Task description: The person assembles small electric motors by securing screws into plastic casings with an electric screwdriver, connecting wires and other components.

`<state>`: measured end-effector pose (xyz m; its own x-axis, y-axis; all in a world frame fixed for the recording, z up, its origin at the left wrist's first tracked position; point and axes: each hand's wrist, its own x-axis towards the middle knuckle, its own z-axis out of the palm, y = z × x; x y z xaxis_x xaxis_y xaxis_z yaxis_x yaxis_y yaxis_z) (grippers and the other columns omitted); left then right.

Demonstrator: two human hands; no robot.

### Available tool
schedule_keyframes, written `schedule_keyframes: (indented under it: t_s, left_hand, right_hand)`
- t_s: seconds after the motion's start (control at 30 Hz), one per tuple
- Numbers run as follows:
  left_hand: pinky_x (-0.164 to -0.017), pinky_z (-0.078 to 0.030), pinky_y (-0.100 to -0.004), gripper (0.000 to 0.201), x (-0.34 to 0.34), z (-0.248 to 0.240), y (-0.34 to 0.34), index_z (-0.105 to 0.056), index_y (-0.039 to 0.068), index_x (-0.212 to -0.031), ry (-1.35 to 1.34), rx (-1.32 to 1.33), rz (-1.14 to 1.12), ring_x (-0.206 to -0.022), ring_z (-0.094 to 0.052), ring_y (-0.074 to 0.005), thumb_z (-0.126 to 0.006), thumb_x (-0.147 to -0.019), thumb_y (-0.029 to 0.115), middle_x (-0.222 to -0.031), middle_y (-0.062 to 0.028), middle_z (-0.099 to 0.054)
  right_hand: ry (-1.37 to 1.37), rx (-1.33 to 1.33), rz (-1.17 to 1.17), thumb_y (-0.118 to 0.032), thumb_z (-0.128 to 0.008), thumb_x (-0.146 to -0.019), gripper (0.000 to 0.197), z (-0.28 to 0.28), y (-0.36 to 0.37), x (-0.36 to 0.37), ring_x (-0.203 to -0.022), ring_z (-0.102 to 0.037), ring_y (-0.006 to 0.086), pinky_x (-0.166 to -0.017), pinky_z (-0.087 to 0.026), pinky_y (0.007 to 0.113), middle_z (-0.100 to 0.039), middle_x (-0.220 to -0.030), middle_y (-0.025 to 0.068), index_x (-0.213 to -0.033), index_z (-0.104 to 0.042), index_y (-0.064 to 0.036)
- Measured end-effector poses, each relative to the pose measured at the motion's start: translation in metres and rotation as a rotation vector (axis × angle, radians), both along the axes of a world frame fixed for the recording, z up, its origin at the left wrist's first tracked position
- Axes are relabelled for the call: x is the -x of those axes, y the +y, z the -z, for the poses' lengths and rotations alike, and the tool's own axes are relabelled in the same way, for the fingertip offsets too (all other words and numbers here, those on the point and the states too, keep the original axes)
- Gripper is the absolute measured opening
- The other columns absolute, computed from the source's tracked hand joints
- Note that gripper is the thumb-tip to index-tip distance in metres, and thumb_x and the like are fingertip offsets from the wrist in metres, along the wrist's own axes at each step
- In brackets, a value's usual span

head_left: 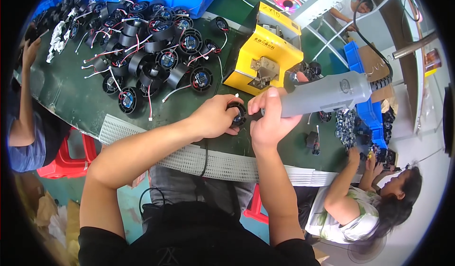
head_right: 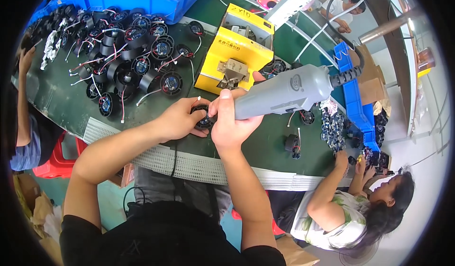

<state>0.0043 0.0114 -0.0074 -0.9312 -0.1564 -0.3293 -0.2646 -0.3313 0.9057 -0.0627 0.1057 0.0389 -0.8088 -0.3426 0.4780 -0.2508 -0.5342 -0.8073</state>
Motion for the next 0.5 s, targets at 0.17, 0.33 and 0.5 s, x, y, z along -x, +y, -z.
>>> schedule_keyframes:
  t_s: [0.17,0.33,0.5]
  left_hand:
    - [-0.071,-0.061,-0.0301,0.03,0.0,0.001,0.001,-0.053,-0.005,-0.123,0.001,0.001,-0.003,-0.08,-0.069,-0.0205,-0.044,-0.097,0.008,-0.103,-0.0169,-0.063]
    - [-0.071,-0.061,-0.0303,0.028,0.001,0.002,0.0,-0.055,-0.005,-0.12,0.018,0.007,-0.015,-0.08,-0.069,-0.0199,-0.044,-0.097,0.007,-0.103,-0.0163,-0.064]
    - [-0.071,-0.061,-0.0302,0.028,0.003,0.0,0.005,-0.056,-0.004,-0.119,0.046,0.04,-0.023,-0.08,-0.069,-0.0195,-0.046,-0.097,0.008,-0.103,-0.0153,-0.064]
  right_hand:
    - [0.001,-0.022,-0.026,0.005,-0.054,-0.088,0.057,0.005,0.002,0.001,-0.048,-0.049,0.0121,-0.049,-0.046,0.028,-0.053,-0.066,0.0061,-0.137,-0.024,0.0042]
    - [-0.021,-0.015,-0.034,0.006,-0.053,-0.088,0.052,0.008,-0.001,-0.001,-0.049,-0.05,0.012,-0.05,-0.046,0.027,-0.053,-0.066,0.0063,-0.133,-0.027,0.0052]
    - [0.082,-0.11,-0.083,0.002,-0.05,-0.091,0.048,0.012,0.004,0.002,-0.048,-0.047,0.0145,-0.048,-0.046,0.03,-0.046,-0.062,0.0068,-0.132,-0.024,0.0022]
